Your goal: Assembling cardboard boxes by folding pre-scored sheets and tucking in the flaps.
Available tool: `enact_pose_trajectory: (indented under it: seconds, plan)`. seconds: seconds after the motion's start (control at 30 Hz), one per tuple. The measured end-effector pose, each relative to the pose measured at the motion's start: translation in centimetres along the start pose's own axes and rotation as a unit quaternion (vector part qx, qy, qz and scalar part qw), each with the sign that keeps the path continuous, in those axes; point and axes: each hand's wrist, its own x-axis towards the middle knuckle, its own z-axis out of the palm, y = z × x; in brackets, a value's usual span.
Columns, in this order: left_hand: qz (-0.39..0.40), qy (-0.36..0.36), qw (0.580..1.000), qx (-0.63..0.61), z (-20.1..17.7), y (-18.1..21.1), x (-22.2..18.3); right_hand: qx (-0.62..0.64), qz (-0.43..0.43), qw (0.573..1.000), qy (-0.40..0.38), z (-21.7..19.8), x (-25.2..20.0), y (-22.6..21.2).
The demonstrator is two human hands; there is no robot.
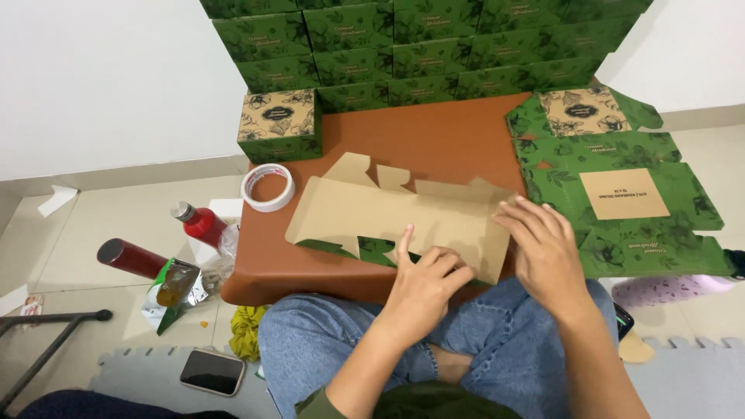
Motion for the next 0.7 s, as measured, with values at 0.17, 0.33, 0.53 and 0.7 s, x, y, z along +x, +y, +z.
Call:
enact_pose_trajectory:
  seconds: [0.17,0.33,0.53,0.7]
  plan:
    - [-0.049,-0.036,0.998,-0.023,-3.2,0.8,0.0,0.009,0.085,0.996,-0.008,-1.2,-2.2,2.3]
    - [-0.098,-0.040,0.994,0.014,-5.6,-2.1,-0.5,0.138,0.187,0.971,-0.064,-5.2,-2.7,0.9]
    - [-0.201,0.101,0.974,0.014,-7.9,-2.5,-2.2,0.225,0.106,0.949,-0.192,-4.9,-1.8,-3.6]
    - [-0.140,0.035,0.986,-0.079,-7.6,-0.5,-4.7,0.359,-0.002,0.925,-0.124,-3.5,0.8,-9.2]
